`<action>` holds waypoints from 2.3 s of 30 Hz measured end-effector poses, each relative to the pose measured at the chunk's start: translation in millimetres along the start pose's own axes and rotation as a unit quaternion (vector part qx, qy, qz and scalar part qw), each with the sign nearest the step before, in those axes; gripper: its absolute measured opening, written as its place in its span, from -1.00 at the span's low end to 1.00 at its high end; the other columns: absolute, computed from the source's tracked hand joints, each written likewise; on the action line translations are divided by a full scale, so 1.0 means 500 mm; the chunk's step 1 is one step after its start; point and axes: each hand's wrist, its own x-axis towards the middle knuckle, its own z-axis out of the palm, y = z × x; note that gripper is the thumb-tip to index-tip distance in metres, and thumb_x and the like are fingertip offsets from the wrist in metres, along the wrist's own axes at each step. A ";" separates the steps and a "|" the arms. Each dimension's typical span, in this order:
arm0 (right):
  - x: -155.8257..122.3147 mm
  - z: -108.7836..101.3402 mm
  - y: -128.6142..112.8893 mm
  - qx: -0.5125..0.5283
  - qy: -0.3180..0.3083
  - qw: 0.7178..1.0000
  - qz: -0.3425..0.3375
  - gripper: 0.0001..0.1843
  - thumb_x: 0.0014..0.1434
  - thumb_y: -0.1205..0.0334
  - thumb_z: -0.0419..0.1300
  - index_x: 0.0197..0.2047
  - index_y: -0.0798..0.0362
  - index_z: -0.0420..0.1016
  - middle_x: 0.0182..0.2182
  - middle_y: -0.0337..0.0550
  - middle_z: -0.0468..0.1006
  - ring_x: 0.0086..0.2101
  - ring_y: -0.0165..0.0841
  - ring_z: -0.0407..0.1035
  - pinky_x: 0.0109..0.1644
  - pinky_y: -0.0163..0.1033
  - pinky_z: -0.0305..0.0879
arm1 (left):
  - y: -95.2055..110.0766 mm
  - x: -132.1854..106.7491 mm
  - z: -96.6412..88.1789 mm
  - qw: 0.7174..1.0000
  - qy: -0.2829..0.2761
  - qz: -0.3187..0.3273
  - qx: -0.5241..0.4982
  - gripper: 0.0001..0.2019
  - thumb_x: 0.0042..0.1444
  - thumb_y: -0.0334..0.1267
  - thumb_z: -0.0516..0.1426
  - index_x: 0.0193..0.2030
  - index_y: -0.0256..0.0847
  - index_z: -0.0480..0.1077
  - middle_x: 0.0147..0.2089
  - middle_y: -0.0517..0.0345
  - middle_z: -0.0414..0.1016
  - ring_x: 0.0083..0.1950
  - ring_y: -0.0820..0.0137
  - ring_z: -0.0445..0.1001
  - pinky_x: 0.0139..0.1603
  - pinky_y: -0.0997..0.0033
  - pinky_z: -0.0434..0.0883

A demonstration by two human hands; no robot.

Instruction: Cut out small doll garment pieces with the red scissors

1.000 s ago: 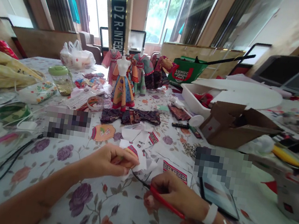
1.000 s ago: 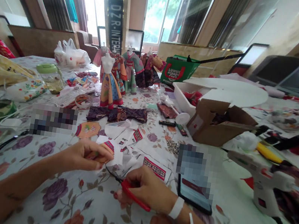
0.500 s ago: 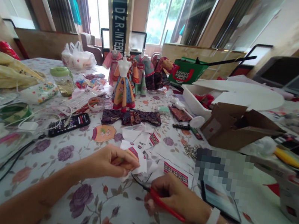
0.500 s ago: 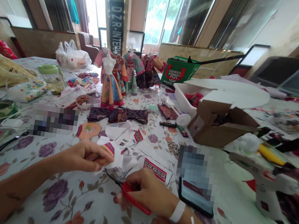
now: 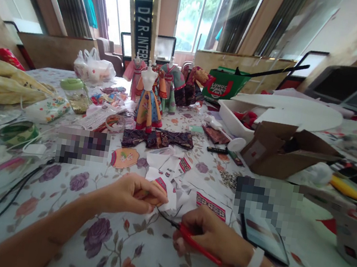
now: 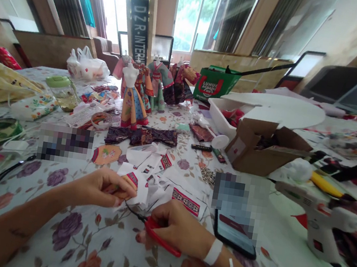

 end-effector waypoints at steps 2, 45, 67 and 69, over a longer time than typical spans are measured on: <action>0.000 0.000 -0.004 0.004 -0.002 1.000 0.003 -0.58 -0.03 0.00 0.33 -0.65 0.17 0.39 -0.71 -0.35 0.21 -0.62 -0.55 0.00 -0.60 -0.41 -0.13 | 0.002 -0.001 -0.001 1.000 -0.004 -0.008 0.010 -0.72 -0.04 -0.43 0.20 -0.14 -0.28 0.56 -0.58 0.34 0.03 -0.46 0.50 0.18 -0.16 0.37 0.35; -0.002 0.002 -0.013 -0.023 -0.004 1.000 0.019 -0.60 -0.05 0.05 0.32 -0.64 0.16 0.31 -0.69 -0.36 0.19 -0.59 -0.54 0.00 -0.58 -0.40 -0.13 | 0.004 -0.003 0.001 0.999 -0.014 -0.033 0.007 -0.70 -0.04 -0.40 0.19 -0.12 -0.28 0.56 -0.57 0.35 0.01 -0.52 0.54 0.05 -0.34 0.47 0.28; -0.002 0.000 -0.015 -0.027 -0.005 1.000 0.002 -0.53 -0.05 0.08 0.33 -0.70 0.12 0.17 -0.71 -0.41 0.07 -0.61 -0.57 -0.07 -0.60 -0.41 -0.19 | 0.007 -0.004 -0.004 0.999 -0.019 -0.032 -0.013 -0.68 -0.05 -0.46 0.18 -0.11 -0.25 0.56 -0.55 0.33 0.03 -0.49 0.53 0.09 -0.38 0.50 0.22; -0.001 0.001 -0.013 -0.008 -0.006 1.000 0.006 -0.55 -0.05 0.07 0.33 -0.68 0.12 0.20 -0.70 -0.39 0.13 -0.61 -0.56 -0.04 -0.60 -0.41 -0.15 | 0.003 -0.002 -0.006 0.999 -0.002 -0.020 -0.029 -0.70 -0.06 -0.45 0.20 -0.14 -0.23 0.57 -0.53 0.28 0.12 -0.45 0.52 0.16 -0.36 0.49 0.23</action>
